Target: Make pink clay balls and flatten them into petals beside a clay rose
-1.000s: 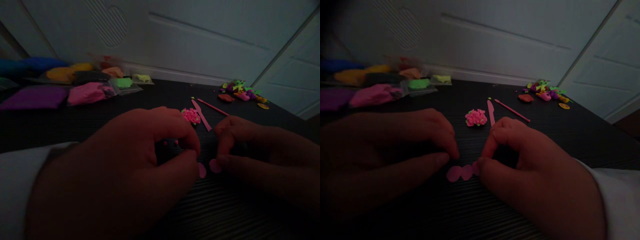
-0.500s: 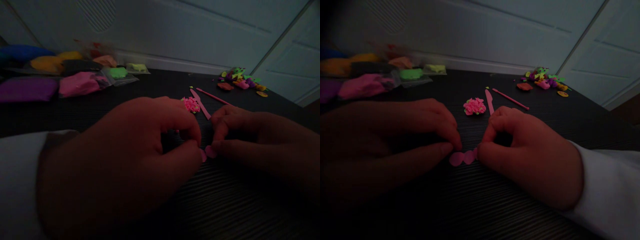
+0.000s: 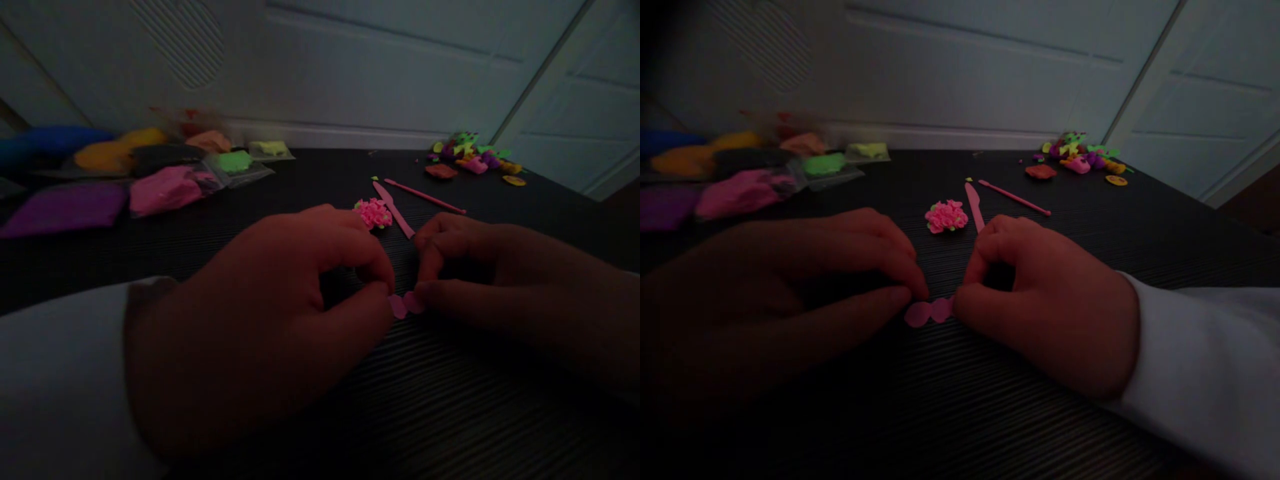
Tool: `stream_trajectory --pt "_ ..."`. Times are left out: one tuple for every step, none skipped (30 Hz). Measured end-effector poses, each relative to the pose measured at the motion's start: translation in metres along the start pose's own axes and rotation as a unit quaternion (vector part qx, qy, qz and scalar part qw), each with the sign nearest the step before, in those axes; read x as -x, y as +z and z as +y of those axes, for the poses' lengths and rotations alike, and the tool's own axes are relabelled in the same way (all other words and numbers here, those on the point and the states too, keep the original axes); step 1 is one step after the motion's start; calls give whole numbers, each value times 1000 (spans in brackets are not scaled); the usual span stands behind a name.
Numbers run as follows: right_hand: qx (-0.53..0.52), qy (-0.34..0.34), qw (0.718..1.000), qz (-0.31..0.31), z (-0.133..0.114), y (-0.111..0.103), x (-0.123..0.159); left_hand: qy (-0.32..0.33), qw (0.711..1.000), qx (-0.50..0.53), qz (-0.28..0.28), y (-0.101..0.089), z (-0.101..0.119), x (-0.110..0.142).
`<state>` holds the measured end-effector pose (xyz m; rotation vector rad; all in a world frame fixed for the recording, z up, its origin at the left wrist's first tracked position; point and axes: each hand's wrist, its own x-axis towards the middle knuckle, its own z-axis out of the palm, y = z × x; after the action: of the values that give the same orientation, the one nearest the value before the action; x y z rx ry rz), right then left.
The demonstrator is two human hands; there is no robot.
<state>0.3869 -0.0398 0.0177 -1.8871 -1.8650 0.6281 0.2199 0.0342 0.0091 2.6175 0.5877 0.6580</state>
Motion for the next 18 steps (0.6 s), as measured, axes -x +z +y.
stream_trajectory --pt "5 -2 1000 0 1 0 0 5 1000 -2 1 1 -1 0" --pt "9 -4 1000 1 1 0 1 8 1000 -3 0 1 -1 0" --pt "12 -6 1000 4 1 0 1 12 1000 -3 -1 1 -1 0" --pt "15 -6 1000 8 1 0 1 16 1000 -3 -3 1 -2 1" --pt "18 -7 1000 10 1 1 1 22 1000 -2 -5 1 -1 1" --pt "21 -9 1000 11 1 1 1 25 1000 -2 -8 1 -1 1" --pt "24 -11 1000 11 0 1 1 25 1000 -3 -12 0 0 1" --pt "26 -15 999 13 0 1 1 22 1000 -7 -17 0 1 1" --pt "28 -16 999 15 0 1 1 18 999 -11 -24 -1 2 1" --pt "29 -16 999 19 0 0 0 11 999 -18 -30 -2 4 1" --pt "30 -16 999 24 0 0 0 5 999 -24 -36 -2 5 2" --pt "29 -15 999 29 0 0 0 2 999 -30 -41 -3 6 2" --pt "28 -16 999 32 1 0 0 4 998 -34 -43 -4 7 2" --pt "27 -18 999 33 1 0 1 7 998 -38 -44 -4 8 3" --pt "28 -19 999 31 2 0 1 10 998 -40 -43 -4 9 3" --pt "28 -23 999 31 2 0 1 13 998 -42 -42 -4 9 3" --pt "29 -24 999 30 2 0 1 17 998 -43 -41 -4 9 3" --pt "29 -25 999 29 2 0 1 20 998 -43 -39 -4 9 4"
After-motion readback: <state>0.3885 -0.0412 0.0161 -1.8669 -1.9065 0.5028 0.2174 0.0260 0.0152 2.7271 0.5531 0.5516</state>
